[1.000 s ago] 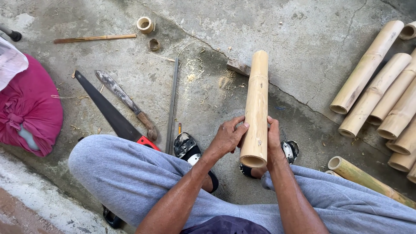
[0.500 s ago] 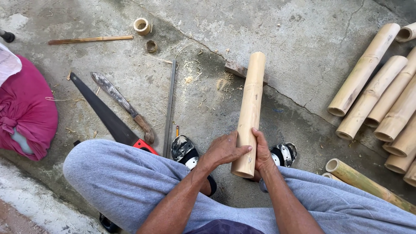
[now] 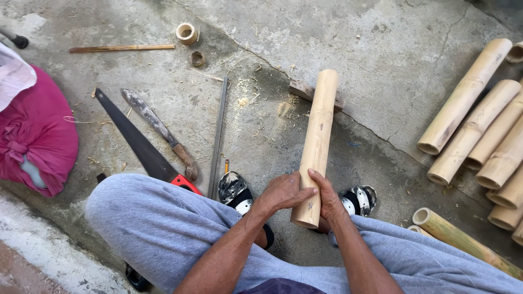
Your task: The recorder is preparing bamboo poles by measuring, marking with a pencil, and carving the ends using a machete and hand saws.
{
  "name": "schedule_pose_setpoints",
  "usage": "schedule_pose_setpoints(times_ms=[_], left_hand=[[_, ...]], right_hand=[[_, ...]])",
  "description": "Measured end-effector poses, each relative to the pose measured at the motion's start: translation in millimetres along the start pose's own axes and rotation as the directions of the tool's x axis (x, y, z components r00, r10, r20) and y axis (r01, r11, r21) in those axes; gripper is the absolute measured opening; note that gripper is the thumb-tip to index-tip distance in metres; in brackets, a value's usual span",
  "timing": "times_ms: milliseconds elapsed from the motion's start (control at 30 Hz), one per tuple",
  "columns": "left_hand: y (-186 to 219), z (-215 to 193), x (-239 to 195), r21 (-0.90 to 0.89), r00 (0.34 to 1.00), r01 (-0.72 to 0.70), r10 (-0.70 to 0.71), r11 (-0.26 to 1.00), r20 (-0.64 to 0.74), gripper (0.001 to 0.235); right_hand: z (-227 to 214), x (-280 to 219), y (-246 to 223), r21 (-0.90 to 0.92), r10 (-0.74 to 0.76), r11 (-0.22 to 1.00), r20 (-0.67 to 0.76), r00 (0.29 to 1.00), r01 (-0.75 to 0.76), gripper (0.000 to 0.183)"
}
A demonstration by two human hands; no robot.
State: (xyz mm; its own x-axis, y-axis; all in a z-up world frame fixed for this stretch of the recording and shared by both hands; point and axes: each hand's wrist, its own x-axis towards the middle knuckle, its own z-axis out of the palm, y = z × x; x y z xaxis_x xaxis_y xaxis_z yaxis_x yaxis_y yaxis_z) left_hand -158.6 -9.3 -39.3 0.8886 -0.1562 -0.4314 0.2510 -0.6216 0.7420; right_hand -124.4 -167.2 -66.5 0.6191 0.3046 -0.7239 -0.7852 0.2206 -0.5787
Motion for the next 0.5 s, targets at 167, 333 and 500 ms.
schedule_pose_setpoints(times_ms=[167,333,500], left_hand=[[11,-7,-5,-0.137,1.0,0.002,-0.006,0.991,-0.029,0.089],[20,-12,8,-0.501,0.994,0.098,-0.111,0.86,0.003,0.083],[58,3,47,-0.918,0.992,0.09,-0.121,0.386,0.046,0.066]], right_hand=[[-5,-21,-12,-0.206,-0.066,0.977,-0.079,0.995,0.049,0.081],[31,-104,-80,-0.281,0.026,0.957,-0.154,0.988,-0.069,0.072],[-33,-107,-92,-0.327,0.075,0.934,-0.219,0.973,-0.146,0.072]])
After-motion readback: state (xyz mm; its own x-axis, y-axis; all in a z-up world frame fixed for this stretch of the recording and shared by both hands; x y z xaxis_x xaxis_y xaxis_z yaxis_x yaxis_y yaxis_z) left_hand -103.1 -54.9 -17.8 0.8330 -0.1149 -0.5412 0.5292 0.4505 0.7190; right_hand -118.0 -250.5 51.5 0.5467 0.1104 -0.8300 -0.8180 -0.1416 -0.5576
